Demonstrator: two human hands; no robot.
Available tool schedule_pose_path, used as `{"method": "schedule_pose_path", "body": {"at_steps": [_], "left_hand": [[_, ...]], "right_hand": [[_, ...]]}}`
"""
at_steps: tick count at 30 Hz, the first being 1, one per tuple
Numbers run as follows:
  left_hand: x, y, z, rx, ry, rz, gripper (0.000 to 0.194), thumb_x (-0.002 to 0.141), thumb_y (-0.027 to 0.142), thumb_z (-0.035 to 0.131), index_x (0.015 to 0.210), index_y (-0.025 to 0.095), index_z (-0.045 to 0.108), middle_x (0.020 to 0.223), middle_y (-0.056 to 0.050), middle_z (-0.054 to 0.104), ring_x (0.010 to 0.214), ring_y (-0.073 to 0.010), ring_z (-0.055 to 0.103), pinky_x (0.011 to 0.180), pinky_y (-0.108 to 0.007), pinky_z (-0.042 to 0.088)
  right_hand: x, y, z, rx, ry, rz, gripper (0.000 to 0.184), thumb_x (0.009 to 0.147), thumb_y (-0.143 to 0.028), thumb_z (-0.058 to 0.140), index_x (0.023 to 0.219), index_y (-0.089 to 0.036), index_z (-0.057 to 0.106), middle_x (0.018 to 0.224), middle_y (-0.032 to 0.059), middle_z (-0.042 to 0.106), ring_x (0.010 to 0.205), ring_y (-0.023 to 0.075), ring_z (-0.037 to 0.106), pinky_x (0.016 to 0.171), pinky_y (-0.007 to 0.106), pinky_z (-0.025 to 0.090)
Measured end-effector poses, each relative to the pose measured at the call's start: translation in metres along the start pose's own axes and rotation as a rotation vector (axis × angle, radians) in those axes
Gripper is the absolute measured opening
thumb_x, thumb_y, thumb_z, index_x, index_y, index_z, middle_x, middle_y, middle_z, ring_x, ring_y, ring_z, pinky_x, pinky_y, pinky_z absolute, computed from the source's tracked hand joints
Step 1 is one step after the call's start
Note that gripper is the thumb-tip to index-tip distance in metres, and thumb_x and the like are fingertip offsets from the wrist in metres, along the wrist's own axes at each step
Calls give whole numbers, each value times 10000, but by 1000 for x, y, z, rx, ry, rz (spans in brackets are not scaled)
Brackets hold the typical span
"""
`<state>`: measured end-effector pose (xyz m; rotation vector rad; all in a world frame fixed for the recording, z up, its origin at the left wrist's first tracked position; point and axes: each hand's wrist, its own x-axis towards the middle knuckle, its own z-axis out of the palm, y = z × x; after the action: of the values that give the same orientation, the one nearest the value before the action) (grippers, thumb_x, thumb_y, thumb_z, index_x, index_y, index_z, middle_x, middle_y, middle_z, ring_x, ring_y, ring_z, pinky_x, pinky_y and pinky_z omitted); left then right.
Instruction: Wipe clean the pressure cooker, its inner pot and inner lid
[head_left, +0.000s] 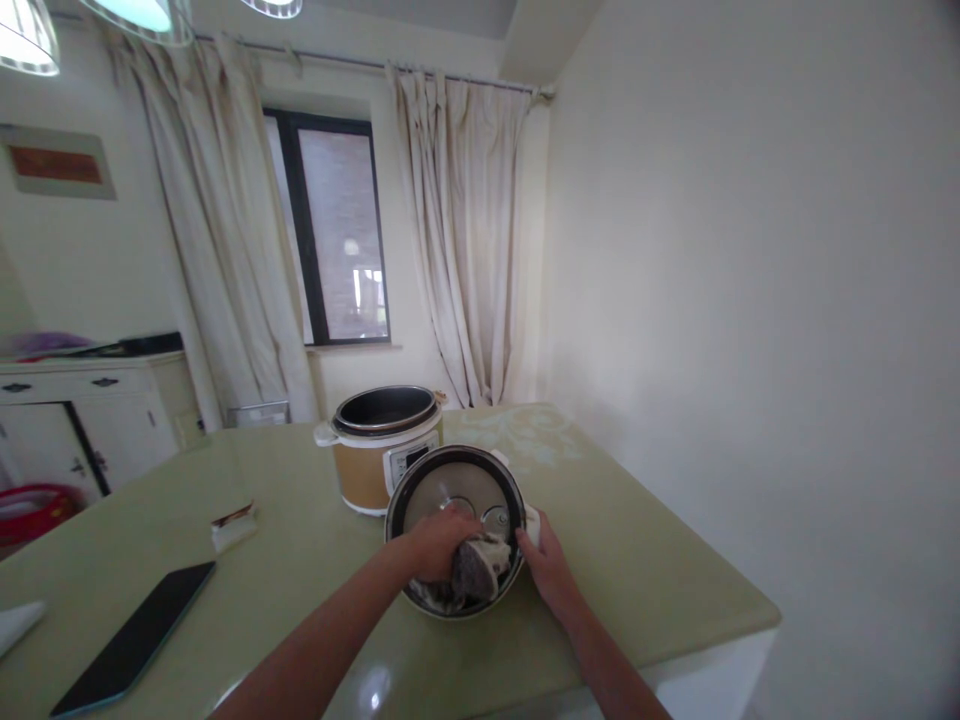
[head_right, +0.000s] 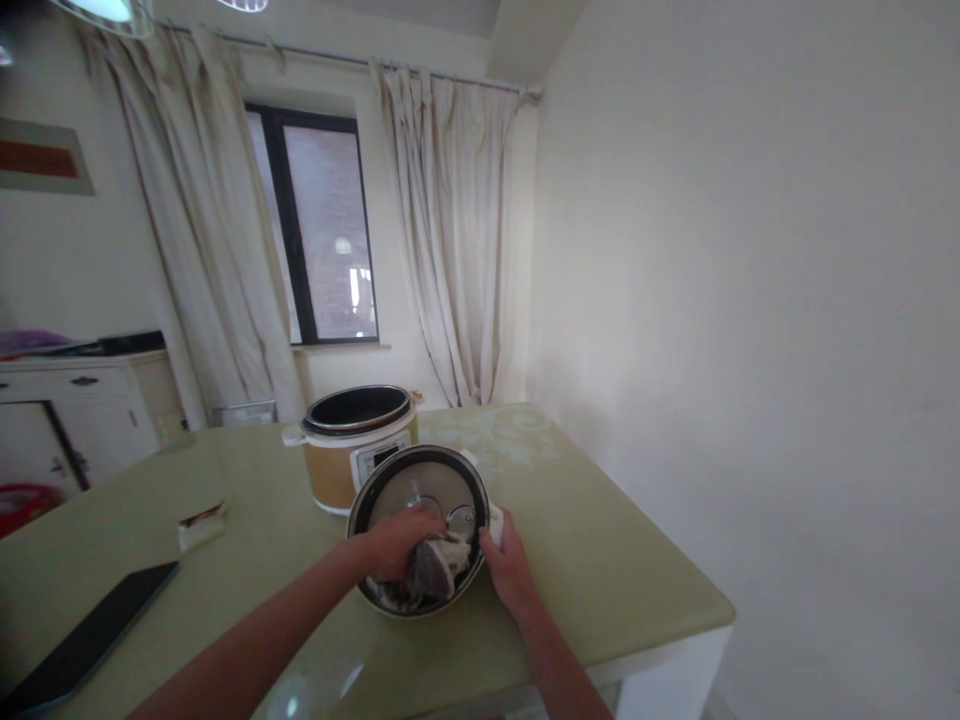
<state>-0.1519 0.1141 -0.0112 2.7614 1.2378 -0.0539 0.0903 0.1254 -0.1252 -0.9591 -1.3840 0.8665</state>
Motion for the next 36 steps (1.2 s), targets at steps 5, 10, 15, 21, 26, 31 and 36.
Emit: {"method": "schedule_pose_path", "body": {"at_steps": [5,10,15,21,26,31,36], "left_hand": [[-1,-1,-10,41,-85,2,566,714,265,805,1268,297,694,1324,-94,705,1263,-375,656,1000,-484,584],[0,-10,-24,150,-158,-35,620,657,163,828,1249,317,725,1305,-85,715,1243,-390,663,970,-489,594],[-5,-29,-29,220,78,-148,543,806,80,659,1295,315,684,1344,-111,664,1284,-344,611,1033,-485,535],[9,-29,-32,210,234,-388,726,782,31,612,1452,305,548,1402,-120,594,1306,-335,565,1017,-454,527],[40,0,-27,62,332,-360,663,851,147,612,1490,289,511,1392,-111,622,1272,-297,600,1002,-394,537],[54,16,-14,-17,308,-184,553,853,245,645,1403,267,587,1329,-114,684,1253,-323,624,1020,-428,532],[38,11,-8,-209,249,1,473,821,326,713,1282,233,662,1298,-100,734,1203,-308,680,1046,-400,522]], "right_hand": [[1,-1,-1,-12,-5,15,581,878,-611,688,1288,-202,640,1175,117,764,1094,335,690,1022,496,543],[1,-1,0,4,-10,21,597,885,-611,679,1307,-191,625,1208,128,760,1111,333,695,1031,499,541],[-1,-1,2,-3,-1,32,609,883,-615,681,1323,-198,619,1225,123,758,1141,336,688,1057,501,525],[-4,-4,3,-22,-8,31,613,895,-604,666,1344,-191,603,1222,123,763,1145,338,687,1043,484,537],[-4,-5,2,-54,-6,38,628,881,-626,672,1330,-189,616,1190,118,772,1105,341,691,1014,475,549],[-5,-7,1,-56,0,12,567,909,-572,641,1327,-190,623,1240,123,754,1159,332,679,1046,470,536],[-5,-9,1,-12,-23,3,536,914,-565,652,1317,-213,626,1271,112,748,1186,313,670,1076,465,520]]}}
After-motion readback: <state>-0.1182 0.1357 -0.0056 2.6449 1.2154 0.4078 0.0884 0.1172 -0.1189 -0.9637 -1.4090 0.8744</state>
